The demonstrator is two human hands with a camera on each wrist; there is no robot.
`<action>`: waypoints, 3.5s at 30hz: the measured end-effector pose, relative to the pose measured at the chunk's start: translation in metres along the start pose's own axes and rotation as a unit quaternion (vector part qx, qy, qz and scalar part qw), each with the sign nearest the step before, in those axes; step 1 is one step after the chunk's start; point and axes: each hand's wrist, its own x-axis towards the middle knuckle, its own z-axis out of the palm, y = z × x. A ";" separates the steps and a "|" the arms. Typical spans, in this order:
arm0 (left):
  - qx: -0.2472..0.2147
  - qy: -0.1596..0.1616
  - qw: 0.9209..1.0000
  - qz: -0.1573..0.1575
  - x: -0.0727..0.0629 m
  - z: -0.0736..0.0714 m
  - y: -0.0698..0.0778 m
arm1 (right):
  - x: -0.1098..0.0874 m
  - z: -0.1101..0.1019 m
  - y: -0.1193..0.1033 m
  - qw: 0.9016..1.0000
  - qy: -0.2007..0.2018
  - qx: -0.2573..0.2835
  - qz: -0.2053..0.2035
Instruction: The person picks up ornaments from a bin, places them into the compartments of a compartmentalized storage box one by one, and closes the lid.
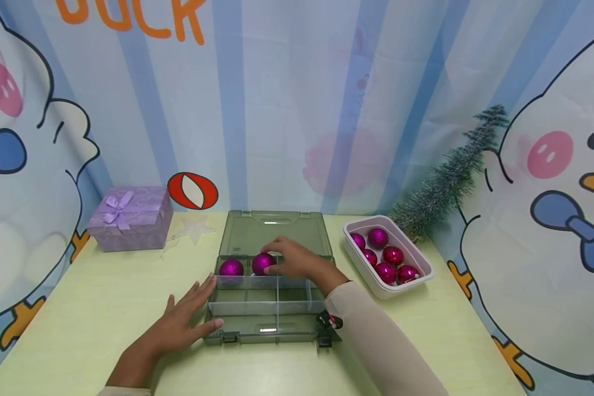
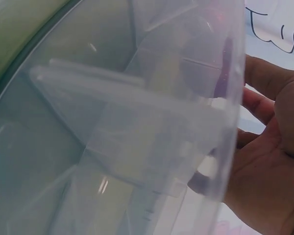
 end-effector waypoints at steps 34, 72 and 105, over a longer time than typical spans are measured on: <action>0.002 -0.002 1.000 -0.008 0.000 -0.001 0.000 | 0.004 0.009 0.005 0.998 -0.006 -0.027 0.049; 0.005 -0.004 1.000 -0.008 -0.001 0.002 -0.002 | -0.093 -0.056 0.057 0.974 0.175 0.141 -0.011; -0.004 -0.009 1.000 -0.011 0.000 0.001 -0.001 | -0.096 -0.073 0.146 0.947 0.267 0.106 0.144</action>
